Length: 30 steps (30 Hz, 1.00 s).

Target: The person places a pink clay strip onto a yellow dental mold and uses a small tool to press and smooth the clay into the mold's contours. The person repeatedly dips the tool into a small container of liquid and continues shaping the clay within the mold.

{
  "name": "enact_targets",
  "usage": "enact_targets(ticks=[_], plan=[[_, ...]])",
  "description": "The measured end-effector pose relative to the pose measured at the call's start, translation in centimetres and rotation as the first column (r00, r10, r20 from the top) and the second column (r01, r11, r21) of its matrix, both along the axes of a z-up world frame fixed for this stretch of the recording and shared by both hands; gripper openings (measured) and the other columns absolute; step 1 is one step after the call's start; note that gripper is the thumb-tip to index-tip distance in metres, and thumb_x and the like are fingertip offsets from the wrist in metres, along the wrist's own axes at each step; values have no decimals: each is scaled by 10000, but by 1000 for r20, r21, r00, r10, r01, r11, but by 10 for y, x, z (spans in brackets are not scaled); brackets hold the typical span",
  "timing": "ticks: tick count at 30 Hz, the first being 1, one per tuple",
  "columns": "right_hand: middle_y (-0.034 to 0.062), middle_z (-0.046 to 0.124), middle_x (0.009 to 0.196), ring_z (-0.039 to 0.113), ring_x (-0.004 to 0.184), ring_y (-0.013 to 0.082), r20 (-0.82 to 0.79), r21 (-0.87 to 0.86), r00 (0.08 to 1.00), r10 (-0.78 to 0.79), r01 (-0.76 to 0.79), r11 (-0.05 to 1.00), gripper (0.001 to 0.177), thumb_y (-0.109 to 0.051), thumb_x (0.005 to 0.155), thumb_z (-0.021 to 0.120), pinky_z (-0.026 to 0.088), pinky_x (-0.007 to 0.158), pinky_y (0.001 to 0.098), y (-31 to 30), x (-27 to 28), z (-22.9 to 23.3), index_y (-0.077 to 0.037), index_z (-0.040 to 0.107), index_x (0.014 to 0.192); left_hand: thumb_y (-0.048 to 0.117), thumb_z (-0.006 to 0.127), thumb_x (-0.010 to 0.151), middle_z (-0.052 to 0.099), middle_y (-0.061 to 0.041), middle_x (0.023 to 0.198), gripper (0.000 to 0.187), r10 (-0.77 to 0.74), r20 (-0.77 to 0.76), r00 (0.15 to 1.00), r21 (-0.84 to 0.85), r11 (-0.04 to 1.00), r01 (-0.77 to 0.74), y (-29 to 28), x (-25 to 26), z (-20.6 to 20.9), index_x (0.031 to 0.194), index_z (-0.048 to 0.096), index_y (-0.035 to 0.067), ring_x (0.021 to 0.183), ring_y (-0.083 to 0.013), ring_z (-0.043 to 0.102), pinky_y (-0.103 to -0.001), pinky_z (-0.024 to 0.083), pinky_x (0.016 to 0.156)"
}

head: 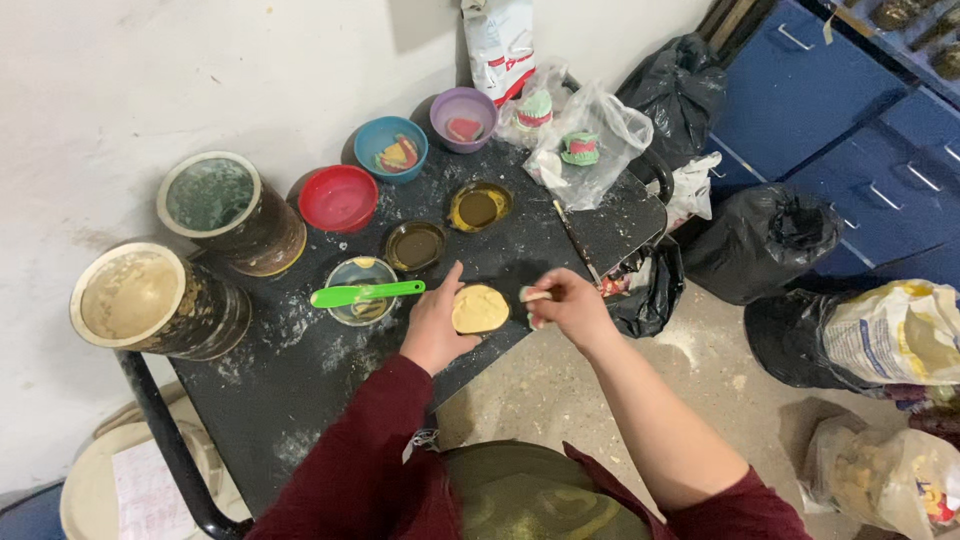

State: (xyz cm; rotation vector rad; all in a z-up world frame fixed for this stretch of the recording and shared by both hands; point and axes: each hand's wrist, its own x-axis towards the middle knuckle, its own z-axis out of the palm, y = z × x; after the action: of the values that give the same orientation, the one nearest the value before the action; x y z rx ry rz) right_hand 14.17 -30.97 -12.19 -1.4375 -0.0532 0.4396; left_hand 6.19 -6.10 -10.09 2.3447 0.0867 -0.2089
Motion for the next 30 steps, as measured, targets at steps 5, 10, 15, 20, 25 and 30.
enact_targets(ticks=[5, 10, 15, 20, 25, 30], plan=[[29, 726, 865, 762, 798, 232, 270, -604, 926, 265, -51, 796, 261, -159, 680, 884, 610, 765, 379, 40, 4, 19, -201, 824, 930, 219, 875, 689, 507, -88, 1571, 1276, -65, -40, 997, -9, 998, 64, 1, -13, -4, 1699, 95, 193, 1429, -359, 433, -506, 335, 1120], [-10, 773, 937, 759, 955, 244, 232, -870, 755, 614, -121, 478, 320, -282, 771, 818, 609, 842, 395, 75, 15, 7, -259, 765, 1086, 186, 885, 769, 348, -198, 1647, 1290, -55, -78, 995, -54, 997, 51, 4, -36, 25, 1699, -8, 152, 1527, -395, 285, -539, 235, 1209], [33, 772, 1002, 755, 990, 282, 199, -953, 685, 701, -31, 300, 510, -311, 822, 810, 589, 881, 410, 89, 11, -9, -260, 599, 1284, 176, 846, 841, 167, -231, 1705, 1174, 6, -74, 997, -152, 988, -17, 4, -61, 41, 1690, 38, 102, 1581, -422, 139, -551, 194, 1259], [18, 803, 1040, 751, 1020, 285, 394, -738, 843, 367, 53, 672, 450, -241, 782, 871, 591, 891, 437, 56, -3, 26, -221, 666, 1182, 234, 768, 921, 261, -210, 1665, 870, -18, 54, 998, -108, 994, 24, 9, -69, 37, 1624, 280, 82, 1564, -419, 202, -560, 239, 1245], [74, 793, 937, 757, 952, 298, 569, -463, 812, 134, 181, 868, 91, -176, 863, 828, 575, 869, 407, 25, -19, -14, -169, 758, 922, 349, 721, 969, 375, -153, 1595, 579, -55, 216, 975, -4, 998, 58, 13, -60, -9, 1480, 544, 143, 1533, -409, 275, -569, 214, 1233], [165, 713, 1197, 693, 1147, 373, 630, -347, 756, 179, 67, 936, 176, -176, 891, 820, 531, 990, 485, 30, -33, -43, -152, 831, 1065, 390, 723, 979, 382, -108, 1579, 569, -64, 247, 967, 0, 998, 66, 14, -55, -28, 1491, 552, 211, 1527, -359, 290, -557, 214, 1220]])
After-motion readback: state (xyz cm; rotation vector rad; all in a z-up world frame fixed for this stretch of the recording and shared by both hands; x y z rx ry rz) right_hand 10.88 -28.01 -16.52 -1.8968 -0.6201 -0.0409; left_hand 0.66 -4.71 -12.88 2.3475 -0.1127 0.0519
